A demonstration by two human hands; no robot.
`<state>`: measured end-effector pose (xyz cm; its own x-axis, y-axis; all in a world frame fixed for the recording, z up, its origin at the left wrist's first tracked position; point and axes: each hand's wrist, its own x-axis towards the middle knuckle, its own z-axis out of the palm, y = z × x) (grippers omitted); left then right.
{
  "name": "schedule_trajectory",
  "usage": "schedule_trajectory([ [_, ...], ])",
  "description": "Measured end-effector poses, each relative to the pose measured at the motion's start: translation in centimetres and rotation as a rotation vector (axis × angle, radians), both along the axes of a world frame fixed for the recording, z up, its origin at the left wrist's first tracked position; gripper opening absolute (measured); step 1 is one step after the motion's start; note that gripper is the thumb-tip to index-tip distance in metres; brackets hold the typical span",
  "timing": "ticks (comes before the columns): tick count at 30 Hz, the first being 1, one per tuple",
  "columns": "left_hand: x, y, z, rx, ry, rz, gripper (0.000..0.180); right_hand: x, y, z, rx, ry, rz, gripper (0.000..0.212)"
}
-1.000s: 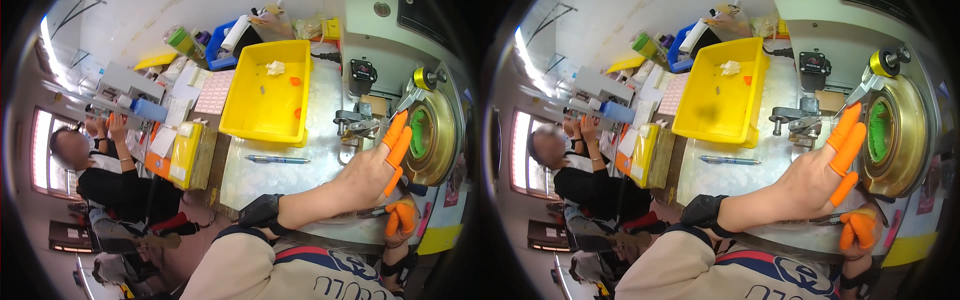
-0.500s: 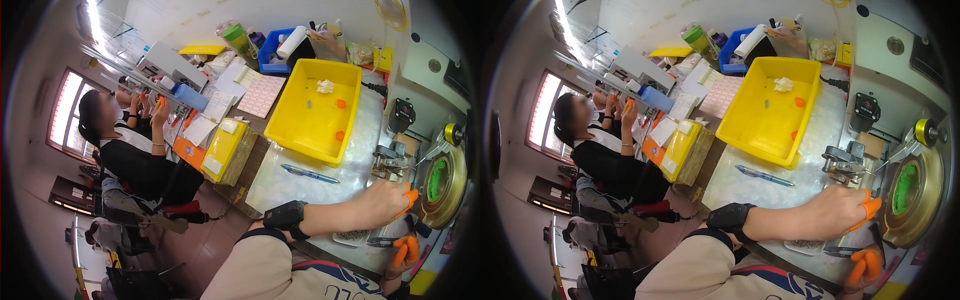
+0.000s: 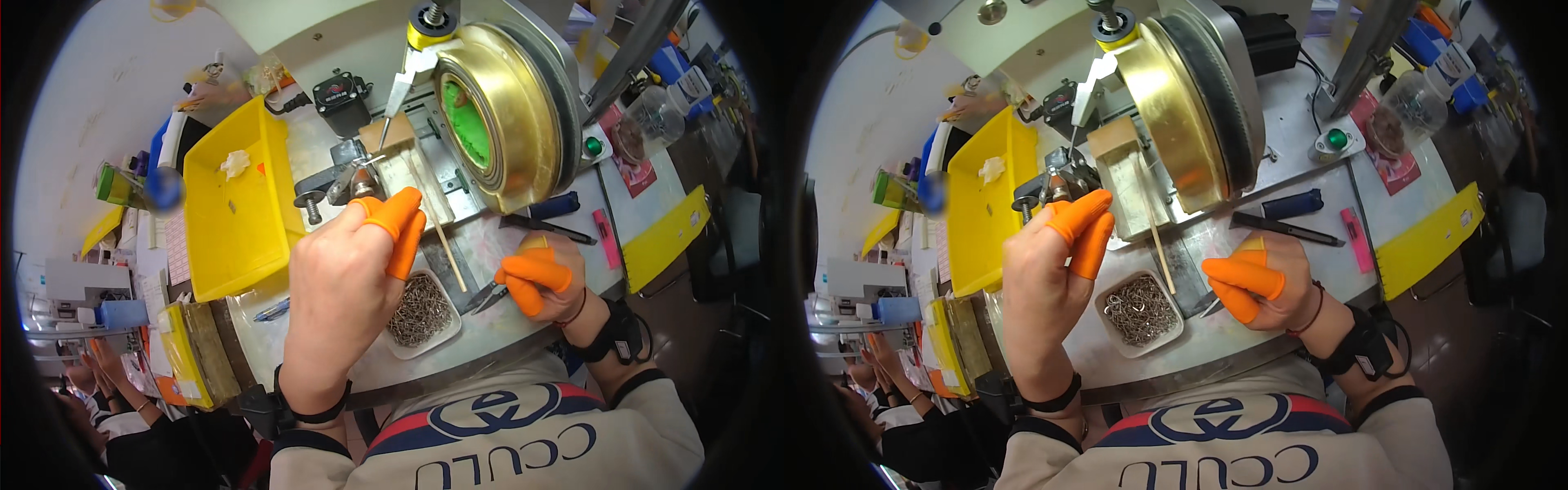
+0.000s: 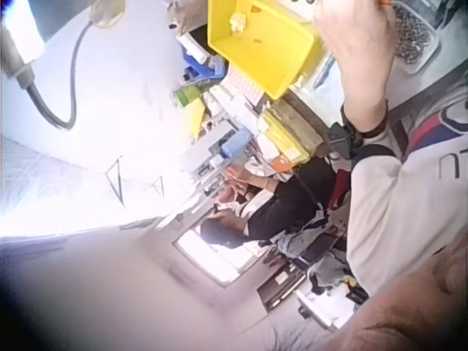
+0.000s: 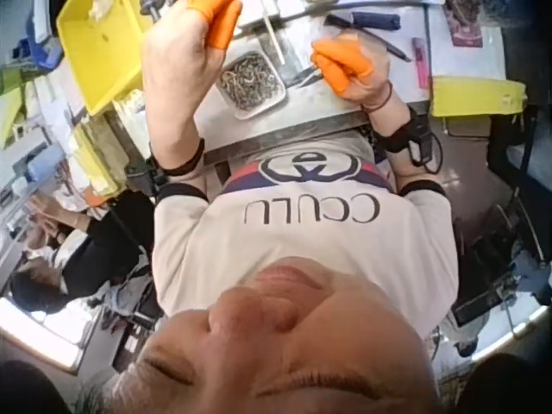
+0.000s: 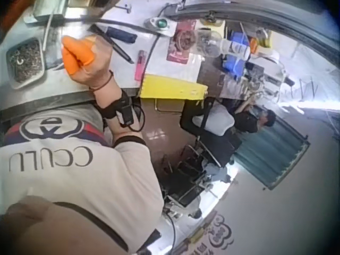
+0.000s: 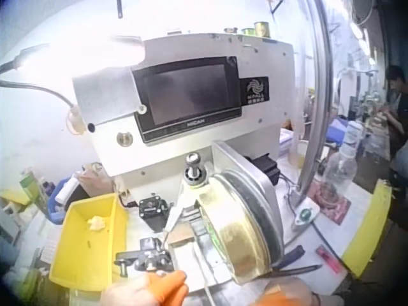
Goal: Assembling small metal components using a feeding machine and pliers.
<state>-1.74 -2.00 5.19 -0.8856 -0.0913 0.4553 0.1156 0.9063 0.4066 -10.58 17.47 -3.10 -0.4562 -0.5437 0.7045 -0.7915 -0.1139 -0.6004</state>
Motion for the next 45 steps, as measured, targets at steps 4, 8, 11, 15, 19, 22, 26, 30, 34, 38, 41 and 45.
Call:
schedule_trajectory([
  [4, -1.2, 0.1, -0.5, -0.007, 0.040, -0.062, 0.022, -0.4, 0.6, -1.4, 0.016, 0.045, 0.018, 0.024],
  [8, 0.7, -2.0, 0.7, 0.072, -0.081, 0.087, 0.018, -0.3, -1.4, -2.0, -0.068, 0.002, 0.090, 0.025],
  [11, 1.5, -3.7, 0.4, 0.220, -0.012, 0.037, 0.027, 0.0, -1.0, -0.7, -0.065, 0.047, 0.188, 0.024],
  [15, 1.0, -2.4, 0.8, 0.156, -0.025, 0.090, 0.017, -0.3, -0.5, -0.6, -0.057, 0.020, 0.154, 0.025],
  [19, -0.1, -1.0, 0.7, -0.159, 0.098, 0.084, 0.020, -0.1, 0.8, -0.3, 0.043, -0.103, 0.107, 0.025],
  [22, 0.5, -1.1, 1.2, -0.146, 0.086, 0.184, 0.024, -0.1, 0.9, 0.7, 0.106, -0.145, 0.189, 0.020],
  [26, 1.6, -2.1, 1.7, -0.073, 0.148, 0.228, 0.022, 0.7, 0.2, 1.3, 0.164, -0.199, 0.248, 0.025],
  [30, 1.8, -3.2, 1.2, -0.056, 0.174, 0.254, 0.021, 0.9, -0.3, 2.3, 0.175, -0.131, 0.263, 0.024],
  [34, 1.6, -3.7, 0.8, -0.040, 0.155, 0.258, 0.020, 0.5, -0.4, 3.1, 0.155, -0.076, 0.234, 0.026],
  [38, 2.0, -4.4, 0.5, 0.004, 0.157, 0.319, 0.018, 0.3, -0.9, 3.3, 0.161, -0.082, 0.243, 0.027],
  [41, 2.2, -4.9, 0.2, -0.010, 0.130, 0.317, 0.017, 0.3, -1.1, 3.1, 0.184, -0.065, 0.258, 0.027],
  [45, 2.3, -5.4, -0.6, -0.007, 0.086, 0.334, 0.016, 0.2, -1.3, 2.3, 0.144, -0.069, 0.250, 0.028],
])
